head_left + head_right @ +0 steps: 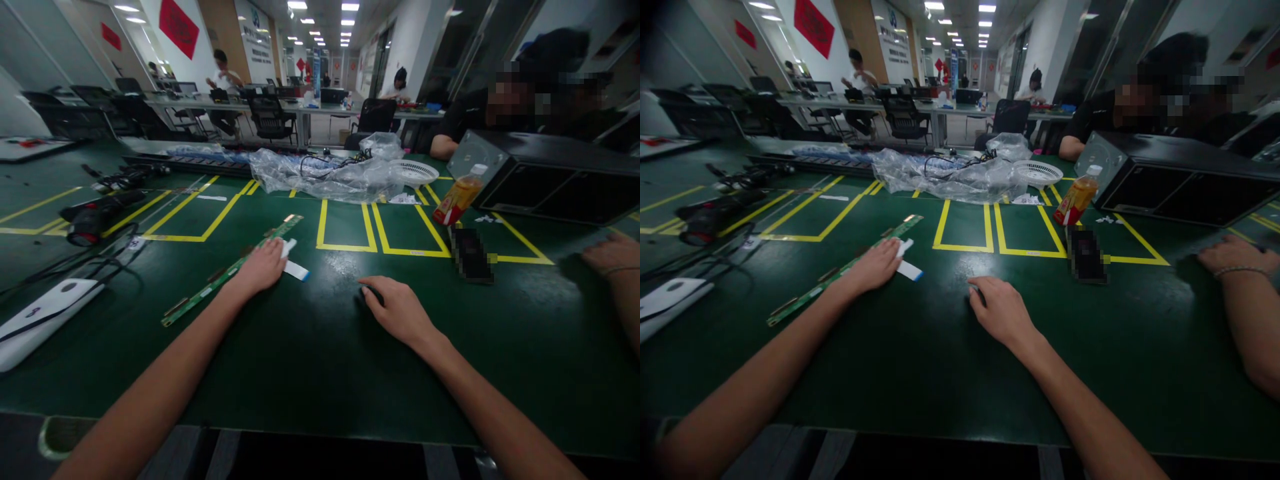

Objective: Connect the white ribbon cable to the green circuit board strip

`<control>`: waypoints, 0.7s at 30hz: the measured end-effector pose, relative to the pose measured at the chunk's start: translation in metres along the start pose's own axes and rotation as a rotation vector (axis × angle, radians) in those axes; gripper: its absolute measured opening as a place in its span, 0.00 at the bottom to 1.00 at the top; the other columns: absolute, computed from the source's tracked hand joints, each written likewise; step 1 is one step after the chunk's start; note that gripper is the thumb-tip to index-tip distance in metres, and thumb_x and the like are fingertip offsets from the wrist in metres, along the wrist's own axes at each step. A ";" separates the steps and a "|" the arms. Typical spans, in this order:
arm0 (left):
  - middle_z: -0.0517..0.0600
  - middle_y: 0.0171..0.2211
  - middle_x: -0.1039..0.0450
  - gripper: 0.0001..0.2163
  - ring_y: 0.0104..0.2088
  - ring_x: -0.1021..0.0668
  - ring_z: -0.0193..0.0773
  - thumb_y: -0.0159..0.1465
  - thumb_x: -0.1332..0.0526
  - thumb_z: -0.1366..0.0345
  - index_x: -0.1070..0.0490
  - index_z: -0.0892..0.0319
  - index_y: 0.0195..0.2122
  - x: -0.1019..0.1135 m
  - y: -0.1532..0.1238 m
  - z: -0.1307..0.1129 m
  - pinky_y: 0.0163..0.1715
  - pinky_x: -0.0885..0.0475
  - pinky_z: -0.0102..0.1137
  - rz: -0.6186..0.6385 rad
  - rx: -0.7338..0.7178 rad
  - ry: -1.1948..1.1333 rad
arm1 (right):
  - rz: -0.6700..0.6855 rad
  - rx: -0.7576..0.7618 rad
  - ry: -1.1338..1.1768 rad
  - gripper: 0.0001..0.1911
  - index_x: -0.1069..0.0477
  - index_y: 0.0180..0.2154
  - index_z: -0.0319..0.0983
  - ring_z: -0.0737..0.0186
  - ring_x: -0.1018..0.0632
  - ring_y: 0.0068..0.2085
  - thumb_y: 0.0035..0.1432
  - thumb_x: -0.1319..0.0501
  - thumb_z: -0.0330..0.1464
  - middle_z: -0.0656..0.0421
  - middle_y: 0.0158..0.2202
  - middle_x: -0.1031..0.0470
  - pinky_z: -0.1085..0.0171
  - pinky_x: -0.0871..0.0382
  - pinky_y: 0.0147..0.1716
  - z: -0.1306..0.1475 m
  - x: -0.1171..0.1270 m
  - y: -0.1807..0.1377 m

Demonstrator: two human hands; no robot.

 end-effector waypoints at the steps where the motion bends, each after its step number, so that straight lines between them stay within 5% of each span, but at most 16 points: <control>1: 0.61 0.72 0.52 0.30 0.72 0.46 0.51 0.73 0.58 0.56 0.48 0.69 0.71 0.001 0.002 0.026 0.68 0.47 0.46 0.013 0.125 0.004 | 0.005 -0.003 0.006 0.18 0.25 0.53 0.37 0.51 0.20 0.52 0.70 0.47 0.35 0.50 0.52 0.20 0.49 0.27 0.53 0.000 0.000 0.000; 5: 0.70 0.70 0.50 0.31 0.70 0.44 0.61 0.72 0.59 0.57 0.47 0.77 0.69 0.007 -0.001 0.100 0.63 0.41 0.57 -0.002 0.366 0.019 | 0.024 -0.003 0.012 0.18 0.25 0.54 0.37 0.50 0.21 0.52 0.69 0.47 0.35 0.50 0.52 0.20 0.49 0.27 0.53 0.000 0.001 -0.001; 9: 0.66 0.72 0.54 0.35 0.70 0.46 0.64 0.72 0.61 0.48 0.48 0.68 0.72 0.007 -0.004 0.115 0.64 0.44 0.60 -0.008 0.458 -0.007 | 0.044 0.004 0.014 0.18 0.25 0.53 0.37 0.49 0.21 0.51 0.70 0.48 0.35 0.49 0.51 0.20 0.48 0.27 0.52 0.000 0.000 -0.001; 16: 0.65 0.73 0.58 0.36 0.72 0.52 0.62 0.72 0.63 0.46 0.57 0.66 0.74 0.008 -0.004 0.099 0.65 0.53 0.63 0.002 0.435 -0.034 | 0.042 0.018 0.009 0.18 0.25 0.54 0.38 0.50 0.21 0.51 0.70 0.47 0.35 0.50 0.51 0.20 0.48 0.26 0.51 0.001 0.000 0.000; 21: 0.58 0.73 0.55 0.30 0.73 0.52 0.55 0.74 0.58 0.51 0.54 0.60 0.74 0.011 -0.009 0.018 0.67 0.51 0.57 0.007 -0.094 -0.083 | 0.038 0.028 -0.001 0.17 0.25 0.54 0.40 0.51 0.21 0.53 0.70 0.47 0.35 0.51 0.52 0.20 0.49 0.26 0.52 0.002 -0.001 0.000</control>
Point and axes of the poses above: each hand's wrist, its own y-axis towards the middle knuckle, its own x-axis out of the back of the hand, z = x × y, the point moved 2 cm from there along y, towards the middle knuckle
